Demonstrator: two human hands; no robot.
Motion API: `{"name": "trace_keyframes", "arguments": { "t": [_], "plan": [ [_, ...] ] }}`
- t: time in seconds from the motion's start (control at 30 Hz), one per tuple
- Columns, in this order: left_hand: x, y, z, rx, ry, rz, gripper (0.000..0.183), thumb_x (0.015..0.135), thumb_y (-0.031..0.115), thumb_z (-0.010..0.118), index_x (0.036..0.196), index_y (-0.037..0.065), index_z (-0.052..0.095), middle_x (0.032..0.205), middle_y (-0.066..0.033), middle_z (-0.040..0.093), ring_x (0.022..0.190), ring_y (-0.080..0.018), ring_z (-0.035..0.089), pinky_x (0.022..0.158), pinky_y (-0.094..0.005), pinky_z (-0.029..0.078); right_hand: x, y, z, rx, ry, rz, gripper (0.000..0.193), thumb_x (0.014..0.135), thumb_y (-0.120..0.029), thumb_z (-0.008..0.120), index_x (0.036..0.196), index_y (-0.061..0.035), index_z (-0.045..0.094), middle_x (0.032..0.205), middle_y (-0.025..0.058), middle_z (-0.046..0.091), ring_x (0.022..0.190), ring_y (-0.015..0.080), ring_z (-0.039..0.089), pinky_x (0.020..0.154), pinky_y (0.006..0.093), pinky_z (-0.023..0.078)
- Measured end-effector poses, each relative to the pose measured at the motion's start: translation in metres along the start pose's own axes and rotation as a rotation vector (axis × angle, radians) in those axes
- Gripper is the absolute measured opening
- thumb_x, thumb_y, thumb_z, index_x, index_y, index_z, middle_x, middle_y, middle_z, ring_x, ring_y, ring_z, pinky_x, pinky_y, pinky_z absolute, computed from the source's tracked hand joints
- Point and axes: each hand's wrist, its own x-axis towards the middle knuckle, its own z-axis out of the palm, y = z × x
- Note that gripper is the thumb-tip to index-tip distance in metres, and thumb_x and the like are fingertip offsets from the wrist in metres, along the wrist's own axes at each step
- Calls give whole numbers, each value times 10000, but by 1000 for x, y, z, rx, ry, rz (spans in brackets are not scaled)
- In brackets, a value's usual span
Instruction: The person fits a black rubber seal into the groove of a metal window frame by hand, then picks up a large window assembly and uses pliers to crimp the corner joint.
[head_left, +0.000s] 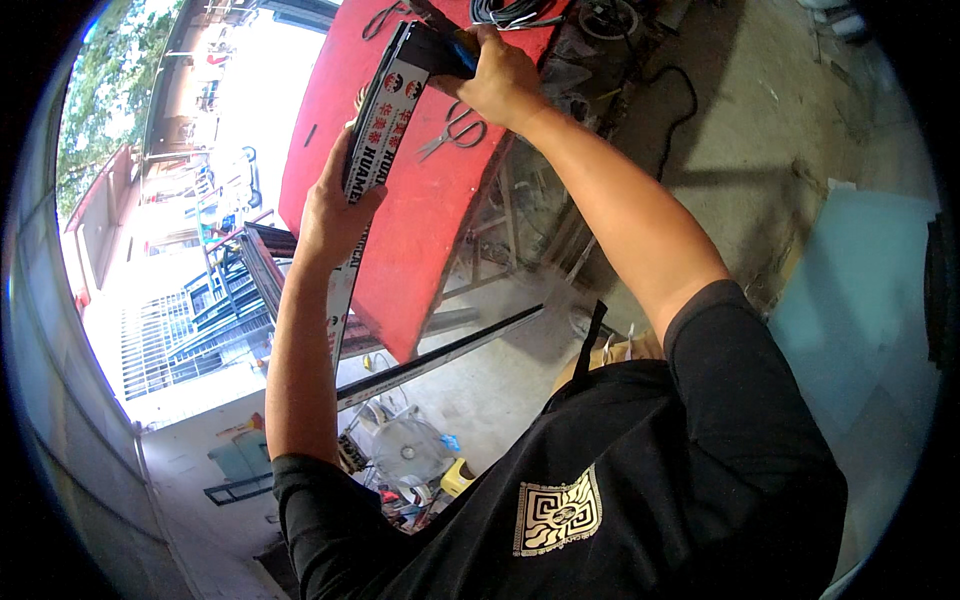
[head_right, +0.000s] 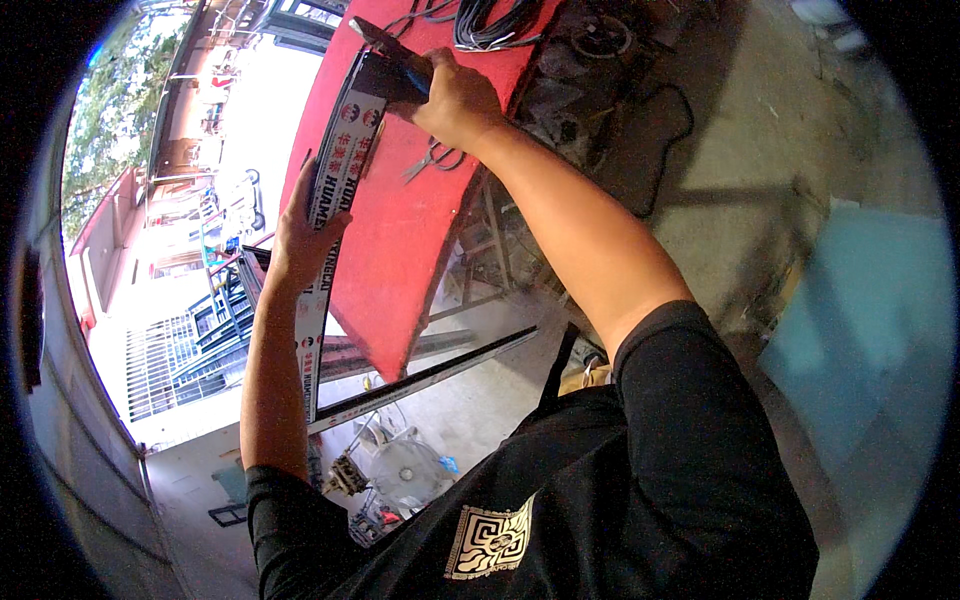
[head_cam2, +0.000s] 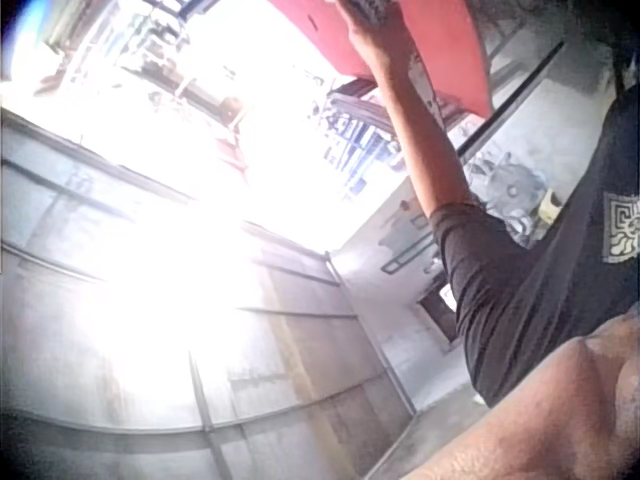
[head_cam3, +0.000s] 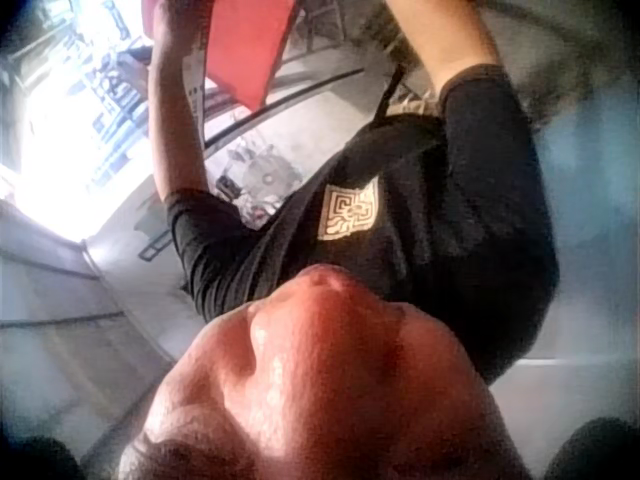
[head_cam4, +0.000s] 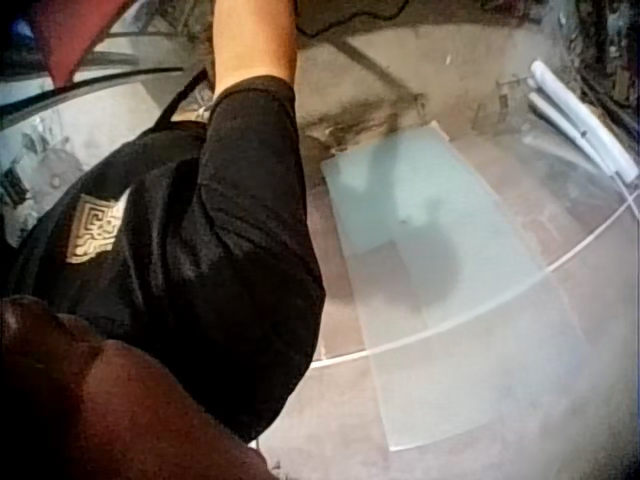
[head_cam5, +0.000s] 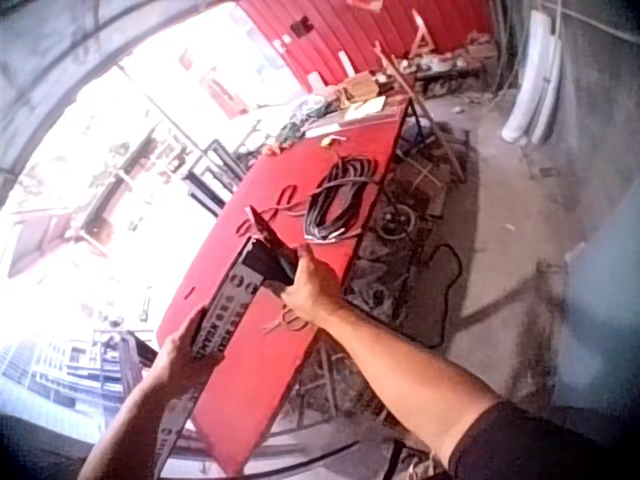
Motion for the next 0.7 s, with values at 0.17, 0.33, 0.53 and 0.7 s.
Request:
{"name": "trace_keyframes", "arguments": {
  "t": [0.17, 0.33, 0.53, 0.7],
  "plan": [
    [2, 8, 0, -19, -8, -66, 874, 888, 38, 757, 1652, 93, 338, 1355, -211, 692, 1207, -282, 693, 1026, -397, 551, 0, 1, -2, -10, 2, -20, 767, 785, -463, 912, 1317, -29, 570, 1116, 196, 758, 1048, 372, 750, 901, 456, 588],
    [0, 0, 1, -73, -13, -39, 860, 894, 47, 765, 1645, 93, 350, 1332, -179, 686, 1197, -249, 673, 1028, -380, 537, 3, 4, -13, 57, -111, -37, 692, 815, -382, 902, 1299, -20, 565, 1163, 199, 747, 1097, 365, 737, 936, 450, 578],
    [14, -14, -5, -325, -125, -42, 655, 970, 163, 767, 1533, 15, 467, 1147, -65, 661, 1031, -140, 609, 928, -317, 528, 6, 4, -15, 65, -155, -7, 698, 837, -316, 897, 1364, -20, 548, 1243, 192, 729, 1181, 366, 705, 985, 448, 557],
    [60, 11, -12, -329, -266, -216, 435, 1010, 369, 741, 1262, 20, 673, 994, -16, 675, 877, -102, 605, 789, -295, 500, 4, 5, -17, 71, -176, -3, 796, 836, -353, 908, 1441, -27, 507, 1331, 214, 691, 1252, 383, 666, 1027, 459, 535]
  ]
}}
